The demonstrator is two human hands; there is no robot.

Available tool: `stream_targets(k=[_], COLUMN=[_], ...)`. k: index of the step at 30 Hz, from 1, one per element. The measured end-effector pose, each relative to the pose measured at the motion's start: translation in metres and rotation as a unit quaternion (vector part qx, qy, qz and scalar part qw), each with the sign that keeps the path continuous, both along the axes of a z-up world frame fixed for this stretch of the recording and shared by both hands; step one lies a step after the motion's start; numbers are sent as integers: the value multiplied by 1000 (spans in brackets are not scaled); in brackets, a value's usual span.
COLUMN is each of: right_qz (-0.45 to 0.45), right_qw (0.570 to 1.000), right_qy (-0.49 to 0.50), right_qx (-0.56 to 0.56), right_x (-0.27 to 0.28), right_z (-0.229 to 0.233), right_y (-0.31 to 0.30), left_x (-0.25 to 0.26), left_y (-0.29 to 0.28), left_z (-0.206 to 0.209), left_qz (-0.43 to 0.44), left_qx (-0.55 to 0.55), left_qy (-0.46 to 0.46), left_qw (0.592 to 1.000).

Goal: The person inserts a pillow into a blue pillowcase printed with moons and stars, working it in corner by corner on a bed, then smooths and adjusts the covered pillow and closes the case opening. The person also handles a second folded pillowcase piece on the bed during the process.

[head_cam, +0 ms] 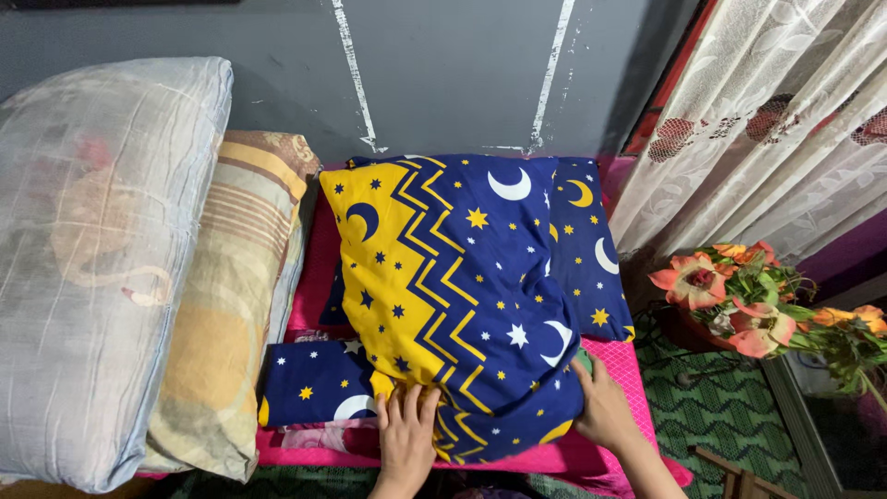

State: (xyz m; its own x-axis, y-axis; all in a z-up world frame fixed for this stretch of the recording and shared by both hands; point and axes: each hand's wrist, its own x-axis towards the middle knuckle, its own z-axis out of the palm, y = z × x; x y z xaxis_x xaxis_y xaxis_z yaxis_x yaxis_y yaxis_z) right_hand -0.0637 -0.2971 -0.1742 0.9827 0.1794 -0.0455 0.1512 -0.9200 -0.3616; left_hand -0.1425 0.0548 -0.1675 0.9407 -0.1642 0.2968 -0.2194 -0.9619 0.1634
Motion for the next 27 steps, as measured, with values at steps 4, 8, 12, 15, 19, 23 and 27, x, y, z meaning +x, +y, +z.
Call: stream_targets(k=[4,8,12,15,19,23,27], right_qz=[-60,-63,-15,-5,103,117,103], right_qw=[968,888,823,711,628,589,517], right_qy=[-101,-203,-287,-256,-239,-140,-44], right_qx=[220,408,490,655,734,787,848], right_x=[-7,5,31,48,45,47,77], right_z=[8,51,133,211,308,372,394], right_y=[5,0,-3,12,28,22,7], left_x=[16,49,68,83,93,99,138], left_y=[8,17,32,37,29,22,23], left_z=[40,100,191,270,362,423,455], left_qz=[-49,-92,-110,-148,-165,-164,-164], left_qx=[-101,-143,-123,-132,-131,-172,-137], left_qy=[-31,-240,-344,-396,-462,-486,-526], left_qw=[993,956,924,897,861,841,823])
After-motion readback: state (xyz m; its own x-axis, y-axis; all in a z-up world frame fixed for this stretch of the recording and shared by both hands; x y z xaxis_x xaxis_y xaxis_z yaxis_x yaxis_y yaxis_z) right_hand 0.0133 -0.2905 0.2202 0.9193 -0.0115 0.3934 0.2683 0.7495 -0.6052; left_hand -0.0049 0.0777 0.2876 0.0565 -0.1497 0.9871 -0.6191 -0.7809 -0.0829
